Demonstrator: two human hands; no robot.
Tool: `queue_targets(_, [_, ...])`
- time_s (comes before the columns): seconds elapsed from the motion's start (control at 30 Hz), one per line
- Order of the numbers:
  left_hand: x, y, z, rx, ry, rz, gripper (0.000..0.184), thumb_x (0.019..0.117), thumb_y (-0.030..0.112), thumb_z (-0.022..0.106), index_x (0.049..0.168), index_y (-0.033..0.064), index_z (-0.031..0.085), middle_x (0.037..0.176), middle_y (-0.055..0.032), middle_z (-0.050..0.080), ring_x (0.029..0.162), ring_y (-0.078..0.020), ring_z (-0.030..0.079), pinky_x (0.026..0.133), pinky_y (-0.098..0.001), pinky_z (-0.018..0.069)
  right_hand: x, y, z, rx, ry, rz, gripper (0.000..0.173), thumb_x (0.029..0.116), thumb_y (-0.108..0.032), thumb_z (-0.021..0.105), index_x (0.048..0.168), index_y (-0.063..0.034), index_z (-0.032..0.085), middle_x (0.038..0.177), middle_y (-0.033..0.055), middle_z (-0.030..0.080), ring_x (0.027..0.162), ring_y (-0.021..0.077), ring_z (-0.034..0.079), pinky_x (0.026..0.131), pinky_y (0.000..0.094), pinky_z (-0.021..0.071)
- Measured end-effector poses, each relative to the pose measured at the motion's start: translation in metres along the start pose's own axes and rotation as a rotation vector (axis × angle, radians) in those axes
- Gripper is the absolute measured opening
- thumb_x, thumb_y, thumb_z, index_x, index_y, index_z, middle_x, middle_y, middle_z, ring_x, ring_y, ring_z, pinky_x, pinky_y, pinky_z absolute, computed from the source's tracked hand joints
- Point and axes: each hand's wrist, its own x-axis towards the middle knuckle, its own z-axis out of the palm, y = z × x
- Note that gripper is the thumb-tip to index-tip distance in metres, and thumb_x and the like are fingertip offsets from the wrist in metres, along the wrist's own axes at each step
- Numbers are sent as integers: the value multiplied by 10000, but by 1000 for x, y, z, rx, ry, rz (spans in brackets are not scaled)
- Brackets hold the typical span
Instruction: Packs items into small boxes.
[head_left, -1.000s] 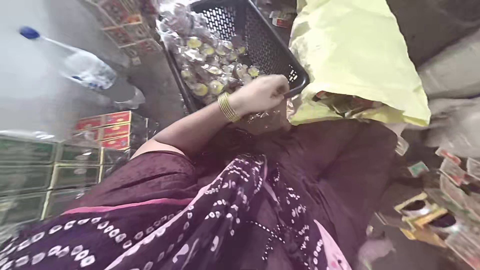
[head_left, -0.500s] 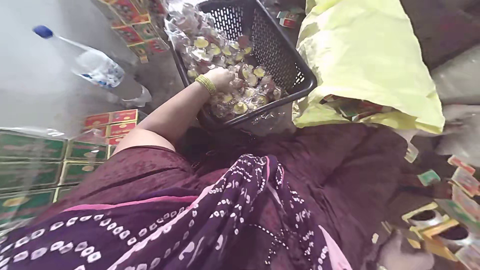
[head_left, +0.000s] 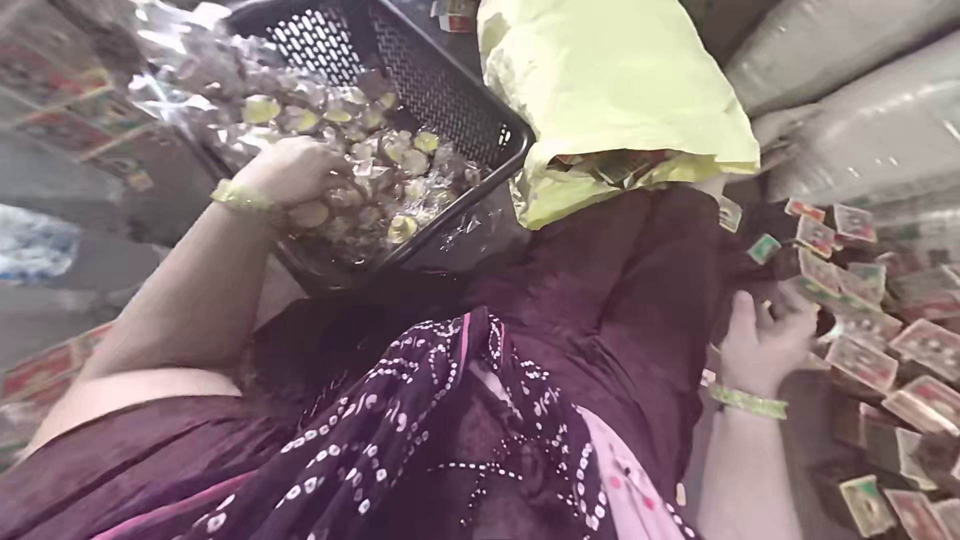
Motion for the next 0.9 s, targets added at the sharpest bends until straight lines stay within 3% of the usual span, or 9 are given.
queue_targets(0.17, [-5,29,-25,-159,402,204,286,1031,293,580,1144,81,734,1157,-188,707,1151,-428,631,1010,-639,455,5,-59,52,236,-298,-173,372,1012,-235,641,1291,11,622,1235,148,680,1095,157,683,957,341,582])
queue_targets(0.23, [0,67,-32,-255,484,342,282,1012,326,609,1142,113,742,1147,-125,716,1130,-332,643,1009,-546,474,-2,-87,71,394,-502,-184,395,1002,-242,660,1330,-29,603,1284,109,681,1125,168,686,963,374,594])
queue_targets(0.3, [16,105,-19,-369,483,560,221,1011,319,635,1157,192,740,1149,-11,718,1112,-187,665,1002,-433,533,-11,-111,85,555,-693,-152,454,998,-258,668,1375,-31,557,1361,110,644,1191,215,669,992,408,595])
queue_targets(0.43, [32,209,-3,-441,226,728,235,1017,320,593,1095,157,744,1072,14,719,999,-107,687,887,-361,591,-27,-127,93,683,-871,-134,581,974,-274,709,1427,21,495,1363,151,631,1186,197,669,1010,366,584])
queue_targets(0.53, [44,254,27,-453,171,699,256,1029,351,593,1082,148,740,1054,4,718,958,-106,695,844,-350,596,-35,-112,88,519,-831,-126,547,1003,-311,674,1438,-14,527,1241,112,691,1119,110,672,1002,297,560])
queue_targets(0.63, [60,284,40,-637,27,565,223,1002,313,652,1108,135,734,1013,18,722,903,-76,689,849,-325,596,-36,-90,84,499,-791,84,456,1040,-332,612,1431,-100,579,1177,45,725,1017,67,693,922,278,579])
queue_targets(0.77, [122,312,45,-1099,-173,133,460,1113,413,361,1267,39,581,962,-91,732,832,-188,737,754,-397,633,-25,-72,81,600,-708,407,338,1030,-277,623,1316,-99,653,1132,48,724,1004,100,697,912,322,587])
queue_targets(0.83, [168,307,63,-809,-85,54,438,1108,377,362,1286,51,595,1106,-117,707,1003,-226,709,874,-449,592,-20,-65,82,621,-594,497,284,1039,-262,618,1265,-99,668,1056,49,726,927,113,702,845,318,597])
queue_targets(0.9, [206,296,85,-329,-56,89,356,1040,230,493,1230,-21,660,1321,-241,613,1255,-398,583,1031,-613,480,-17,-56,82,616,-499,521,251,1050,-271,599,1216,-100,679,1005,51,724,899,122,700,822,324,594])
